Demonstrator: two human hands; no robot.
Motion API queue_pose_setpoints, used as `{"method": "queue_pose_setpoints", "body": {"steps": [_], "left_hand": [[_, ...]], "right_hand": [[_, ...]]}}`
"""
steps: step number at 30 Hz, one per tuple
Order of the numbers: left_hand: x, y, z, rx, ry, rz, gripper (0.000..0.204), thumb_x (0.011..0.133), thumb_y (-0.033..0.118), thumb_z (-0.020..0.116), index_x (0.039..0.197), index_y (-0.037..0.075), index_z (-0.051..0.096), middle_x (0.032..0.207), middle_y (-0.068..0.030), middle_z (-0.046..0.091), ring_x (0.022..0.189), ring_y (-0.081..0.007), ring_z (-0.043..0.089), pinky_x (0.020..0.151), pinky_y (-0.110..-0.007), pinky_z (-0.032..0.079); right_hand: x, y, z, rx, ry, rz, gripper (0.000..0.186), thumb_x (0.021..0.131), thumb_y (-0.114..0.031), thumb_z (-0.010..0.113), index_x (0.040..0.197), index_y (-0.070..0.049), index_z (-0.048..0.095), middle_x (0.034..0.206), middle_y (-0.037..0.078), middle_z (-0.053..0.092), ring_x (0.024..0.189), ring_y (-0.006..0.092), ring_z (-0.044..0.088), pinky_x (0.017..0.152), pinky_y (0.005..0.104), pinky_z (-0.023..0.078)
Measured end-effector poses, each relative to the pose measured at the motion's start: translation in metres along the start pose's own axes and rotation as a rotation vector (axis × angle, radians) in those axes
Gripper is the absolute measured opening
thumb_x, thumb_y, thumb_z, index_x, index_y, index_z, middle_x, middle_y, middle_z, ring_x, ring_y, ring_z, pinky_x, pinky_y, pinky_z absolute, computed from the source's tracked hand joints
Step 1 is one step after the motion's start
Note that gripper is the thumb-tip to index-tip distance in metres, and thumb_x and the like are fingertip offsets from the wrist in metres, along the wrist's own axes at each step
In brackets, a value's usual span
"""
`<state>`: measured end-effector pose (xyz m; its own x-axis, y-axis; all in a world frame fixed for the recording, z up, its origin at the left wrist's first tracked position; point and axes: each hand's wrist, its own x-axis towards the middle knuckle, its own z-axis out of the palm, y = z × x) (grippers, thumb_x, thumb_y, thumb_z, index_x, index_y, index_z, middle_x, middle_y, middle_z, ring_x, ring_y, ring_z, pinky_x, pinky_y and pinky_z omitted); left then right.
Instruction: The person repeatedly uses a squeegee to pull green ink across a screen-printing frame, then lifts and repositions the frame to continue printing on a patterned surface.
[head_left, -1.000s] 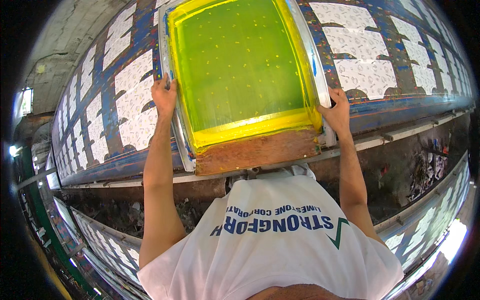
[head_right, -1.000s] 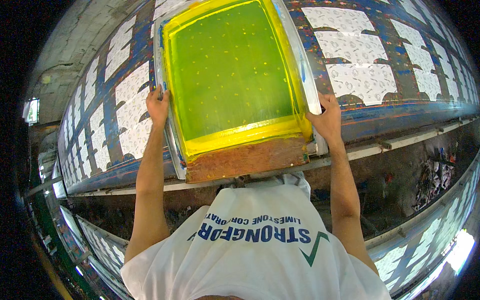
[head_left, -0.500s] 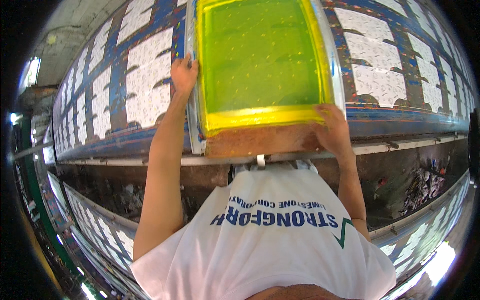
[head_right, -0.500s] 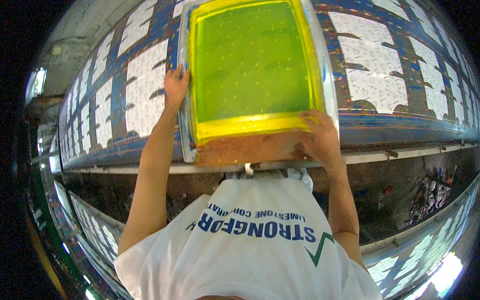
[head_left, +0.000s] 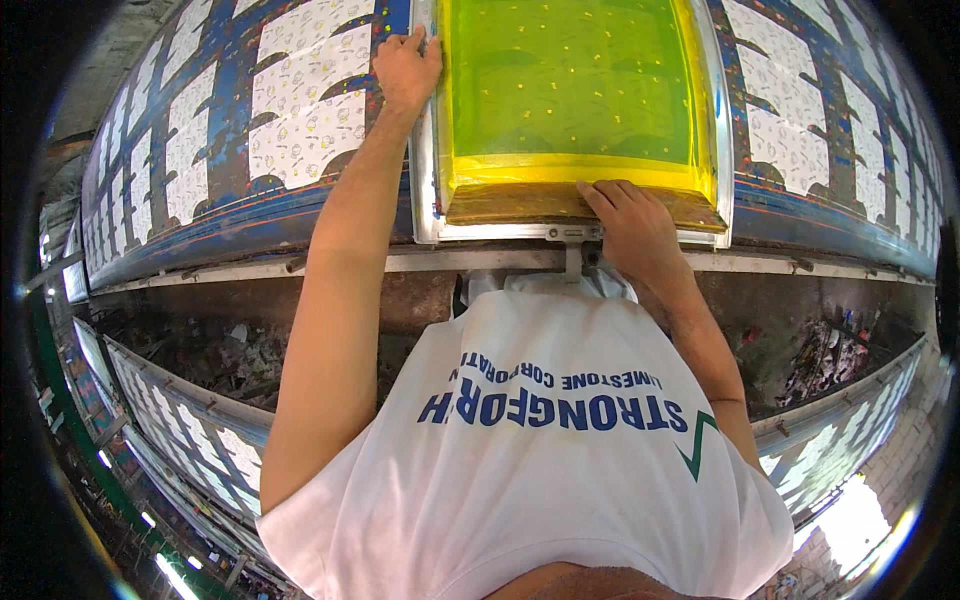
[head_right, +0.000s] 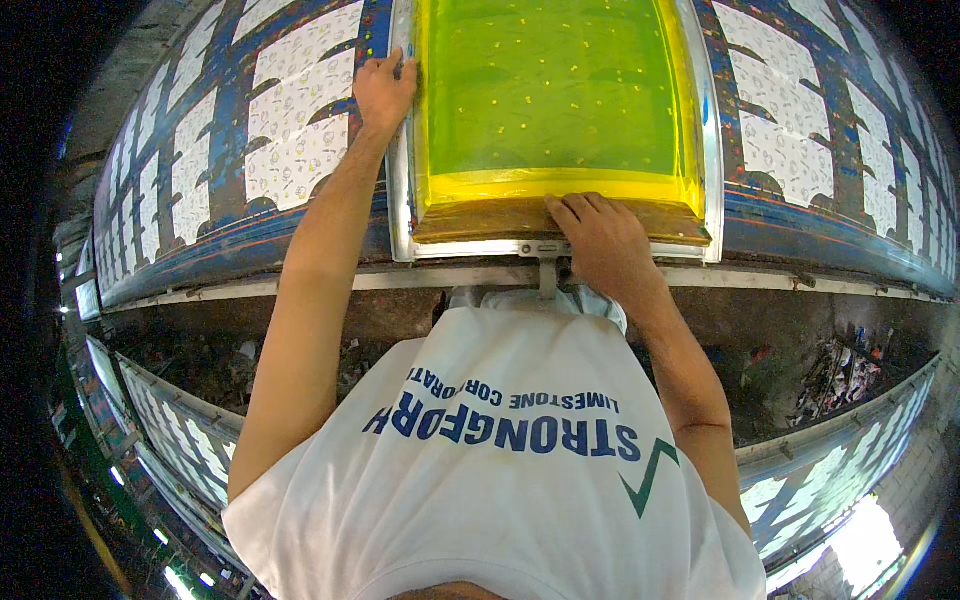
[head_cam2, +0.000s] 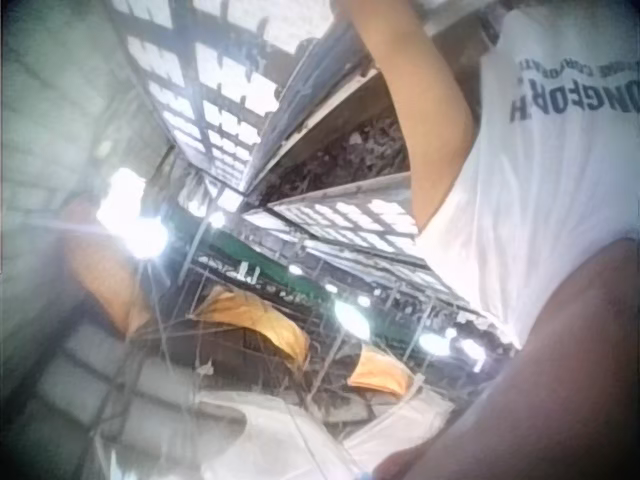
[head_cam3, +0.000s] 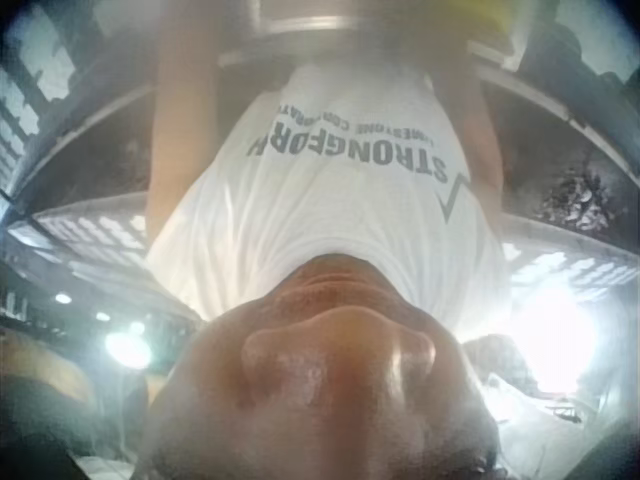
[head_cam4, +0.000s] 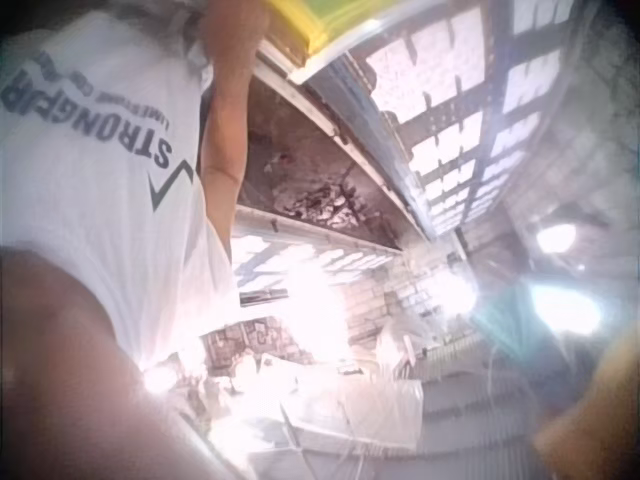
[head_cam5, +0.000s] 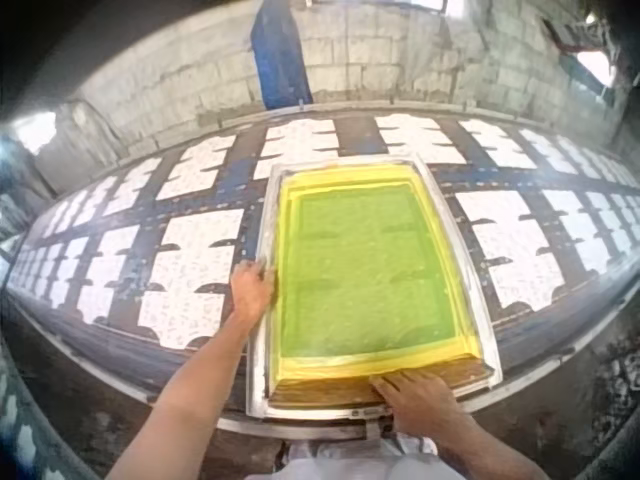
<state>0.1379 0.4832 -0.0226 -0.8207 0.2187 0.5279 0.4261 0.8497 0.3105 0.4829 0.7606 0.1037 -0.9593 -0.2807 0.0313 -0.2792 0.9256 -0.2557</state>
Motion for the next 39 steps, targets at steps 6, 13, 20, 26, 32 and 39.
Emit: {"method": "queue_pose_setpoints", "body": {"steps": [6, 13, 20, 26, 32, 39], "left_hand": [[0.002, 0.009, -0.005, -0.014, -0.026, -0.065, 0.03, 0.1, 0.03, 0.063, 0.12, 0.013, 0.079, 0.105, -0.0138, 0.071, 0.101, -0.0344, 0.064, 0.088, -0.054, 0.047], [-0.001, 0.013, -0.01, -0.024, -0.008, -0.096, 0.028, 0.101, 0.027, 0.064, 0.12, 0.013, 0.078, 0.105, -0.0119, 0.07, 0.103, -0.0323, 0.063, 0.091, -0.052, 0.044], [0.0, 0.015, -0.011, 0.0, 0.0, -0.082, 0.027, 0.099, 0.024, 0.067, 0.121, 0.012, 0.078, 0.103, -0.0097, 0.07, 0.101, -0.0298, 0.063, 0.091, -0.05, 0.044], [0.004, 0.018, -0.017, 0.014, -0.051, -0.081, 0.028, 0.101, 0.024, 0.066, 0.124, 0.012, 0.077, 0.098, -0.008, 0.068, 0.097, -0.0285, 0.063, 0.09, -0.048, 0.045], [0.004, 0.023, -0.02, 0.046, -0.069, -0.062, 0.029, 0.1, 0.024, 0.067, 0.125, 0.013, 0.077, 0.095, -0.0088, 0.064, 0.094, -0.0289, 0.061, 0.088, -0.047, 0.045], [0.008, 0.032, -0.025, 0.165, -0.072, -0.036, 0.031, 0.101, 0.025, 0.067, 0.129, 0.015, 0.076, 0.099, -0.0093, 0.065, 0.095, -0.0282, 0.061, 0.089, -0.047, 0.045]], "right_hand": [[0.017, -0.012, 0.019, -0.067, 0.111, 0.128, 0.056, 0.068, -0.004, 0.078, 0.124, -0.012, 0.07, 0.118, 0.006, 0.07, 0.107, 0.0278, 0.069, 0.087, 0.0395, 0.059], [0.113, 0.037, 0.028, -0.157, 0.137, 0.224, 0.045, 0.071, -0.005, 0.08, 0.114, -0.012, 0.071, 0.11, 0.01, 0.071, 0.099, 0.0315, 0.071, 0.082, 0.0421, 0.06], [0.273, 0.137, 0.012, -0.201, 0.113, 0.245, 0.029, 0.086, -0.016, 0.069, 0.114, -0.012, 0.074, 0.102, 0.015, 0.073, 0.097, 0.0366, 0.073, 0.081, 0.049, 0.061], [0.384, 0.218, -0.015, -0.235, 0.058, 0.231, 0.031, 0.088, -0.02, 0.067, 0.115, -0.008, 0.075, 0.11, 0.021, 0.075, 0.104, 0.0402, 0.073, 0.09, 0.0524, 0.06], [0.466, 0.281, -0.031, -0.134, -0.048, 0.073, 0.036, 0.084, -0.018, 0.065, 0.116, -0.003, 0.073, 0.115, 0.025, 0.074, 0.109, 0.0408, 0.072, 0.094, 0.0538, 0.058], [0.508, 0.305, -0.065, -0.134, -0.141, -0.02, 0.036, 0.081, -0.014, 0.064, 0.111, 0.004, 0.074, 0.108, 0.029, 0.075, 0.105, 0.0428, 0.073, 0.093, 0.054, 0.057]]}}
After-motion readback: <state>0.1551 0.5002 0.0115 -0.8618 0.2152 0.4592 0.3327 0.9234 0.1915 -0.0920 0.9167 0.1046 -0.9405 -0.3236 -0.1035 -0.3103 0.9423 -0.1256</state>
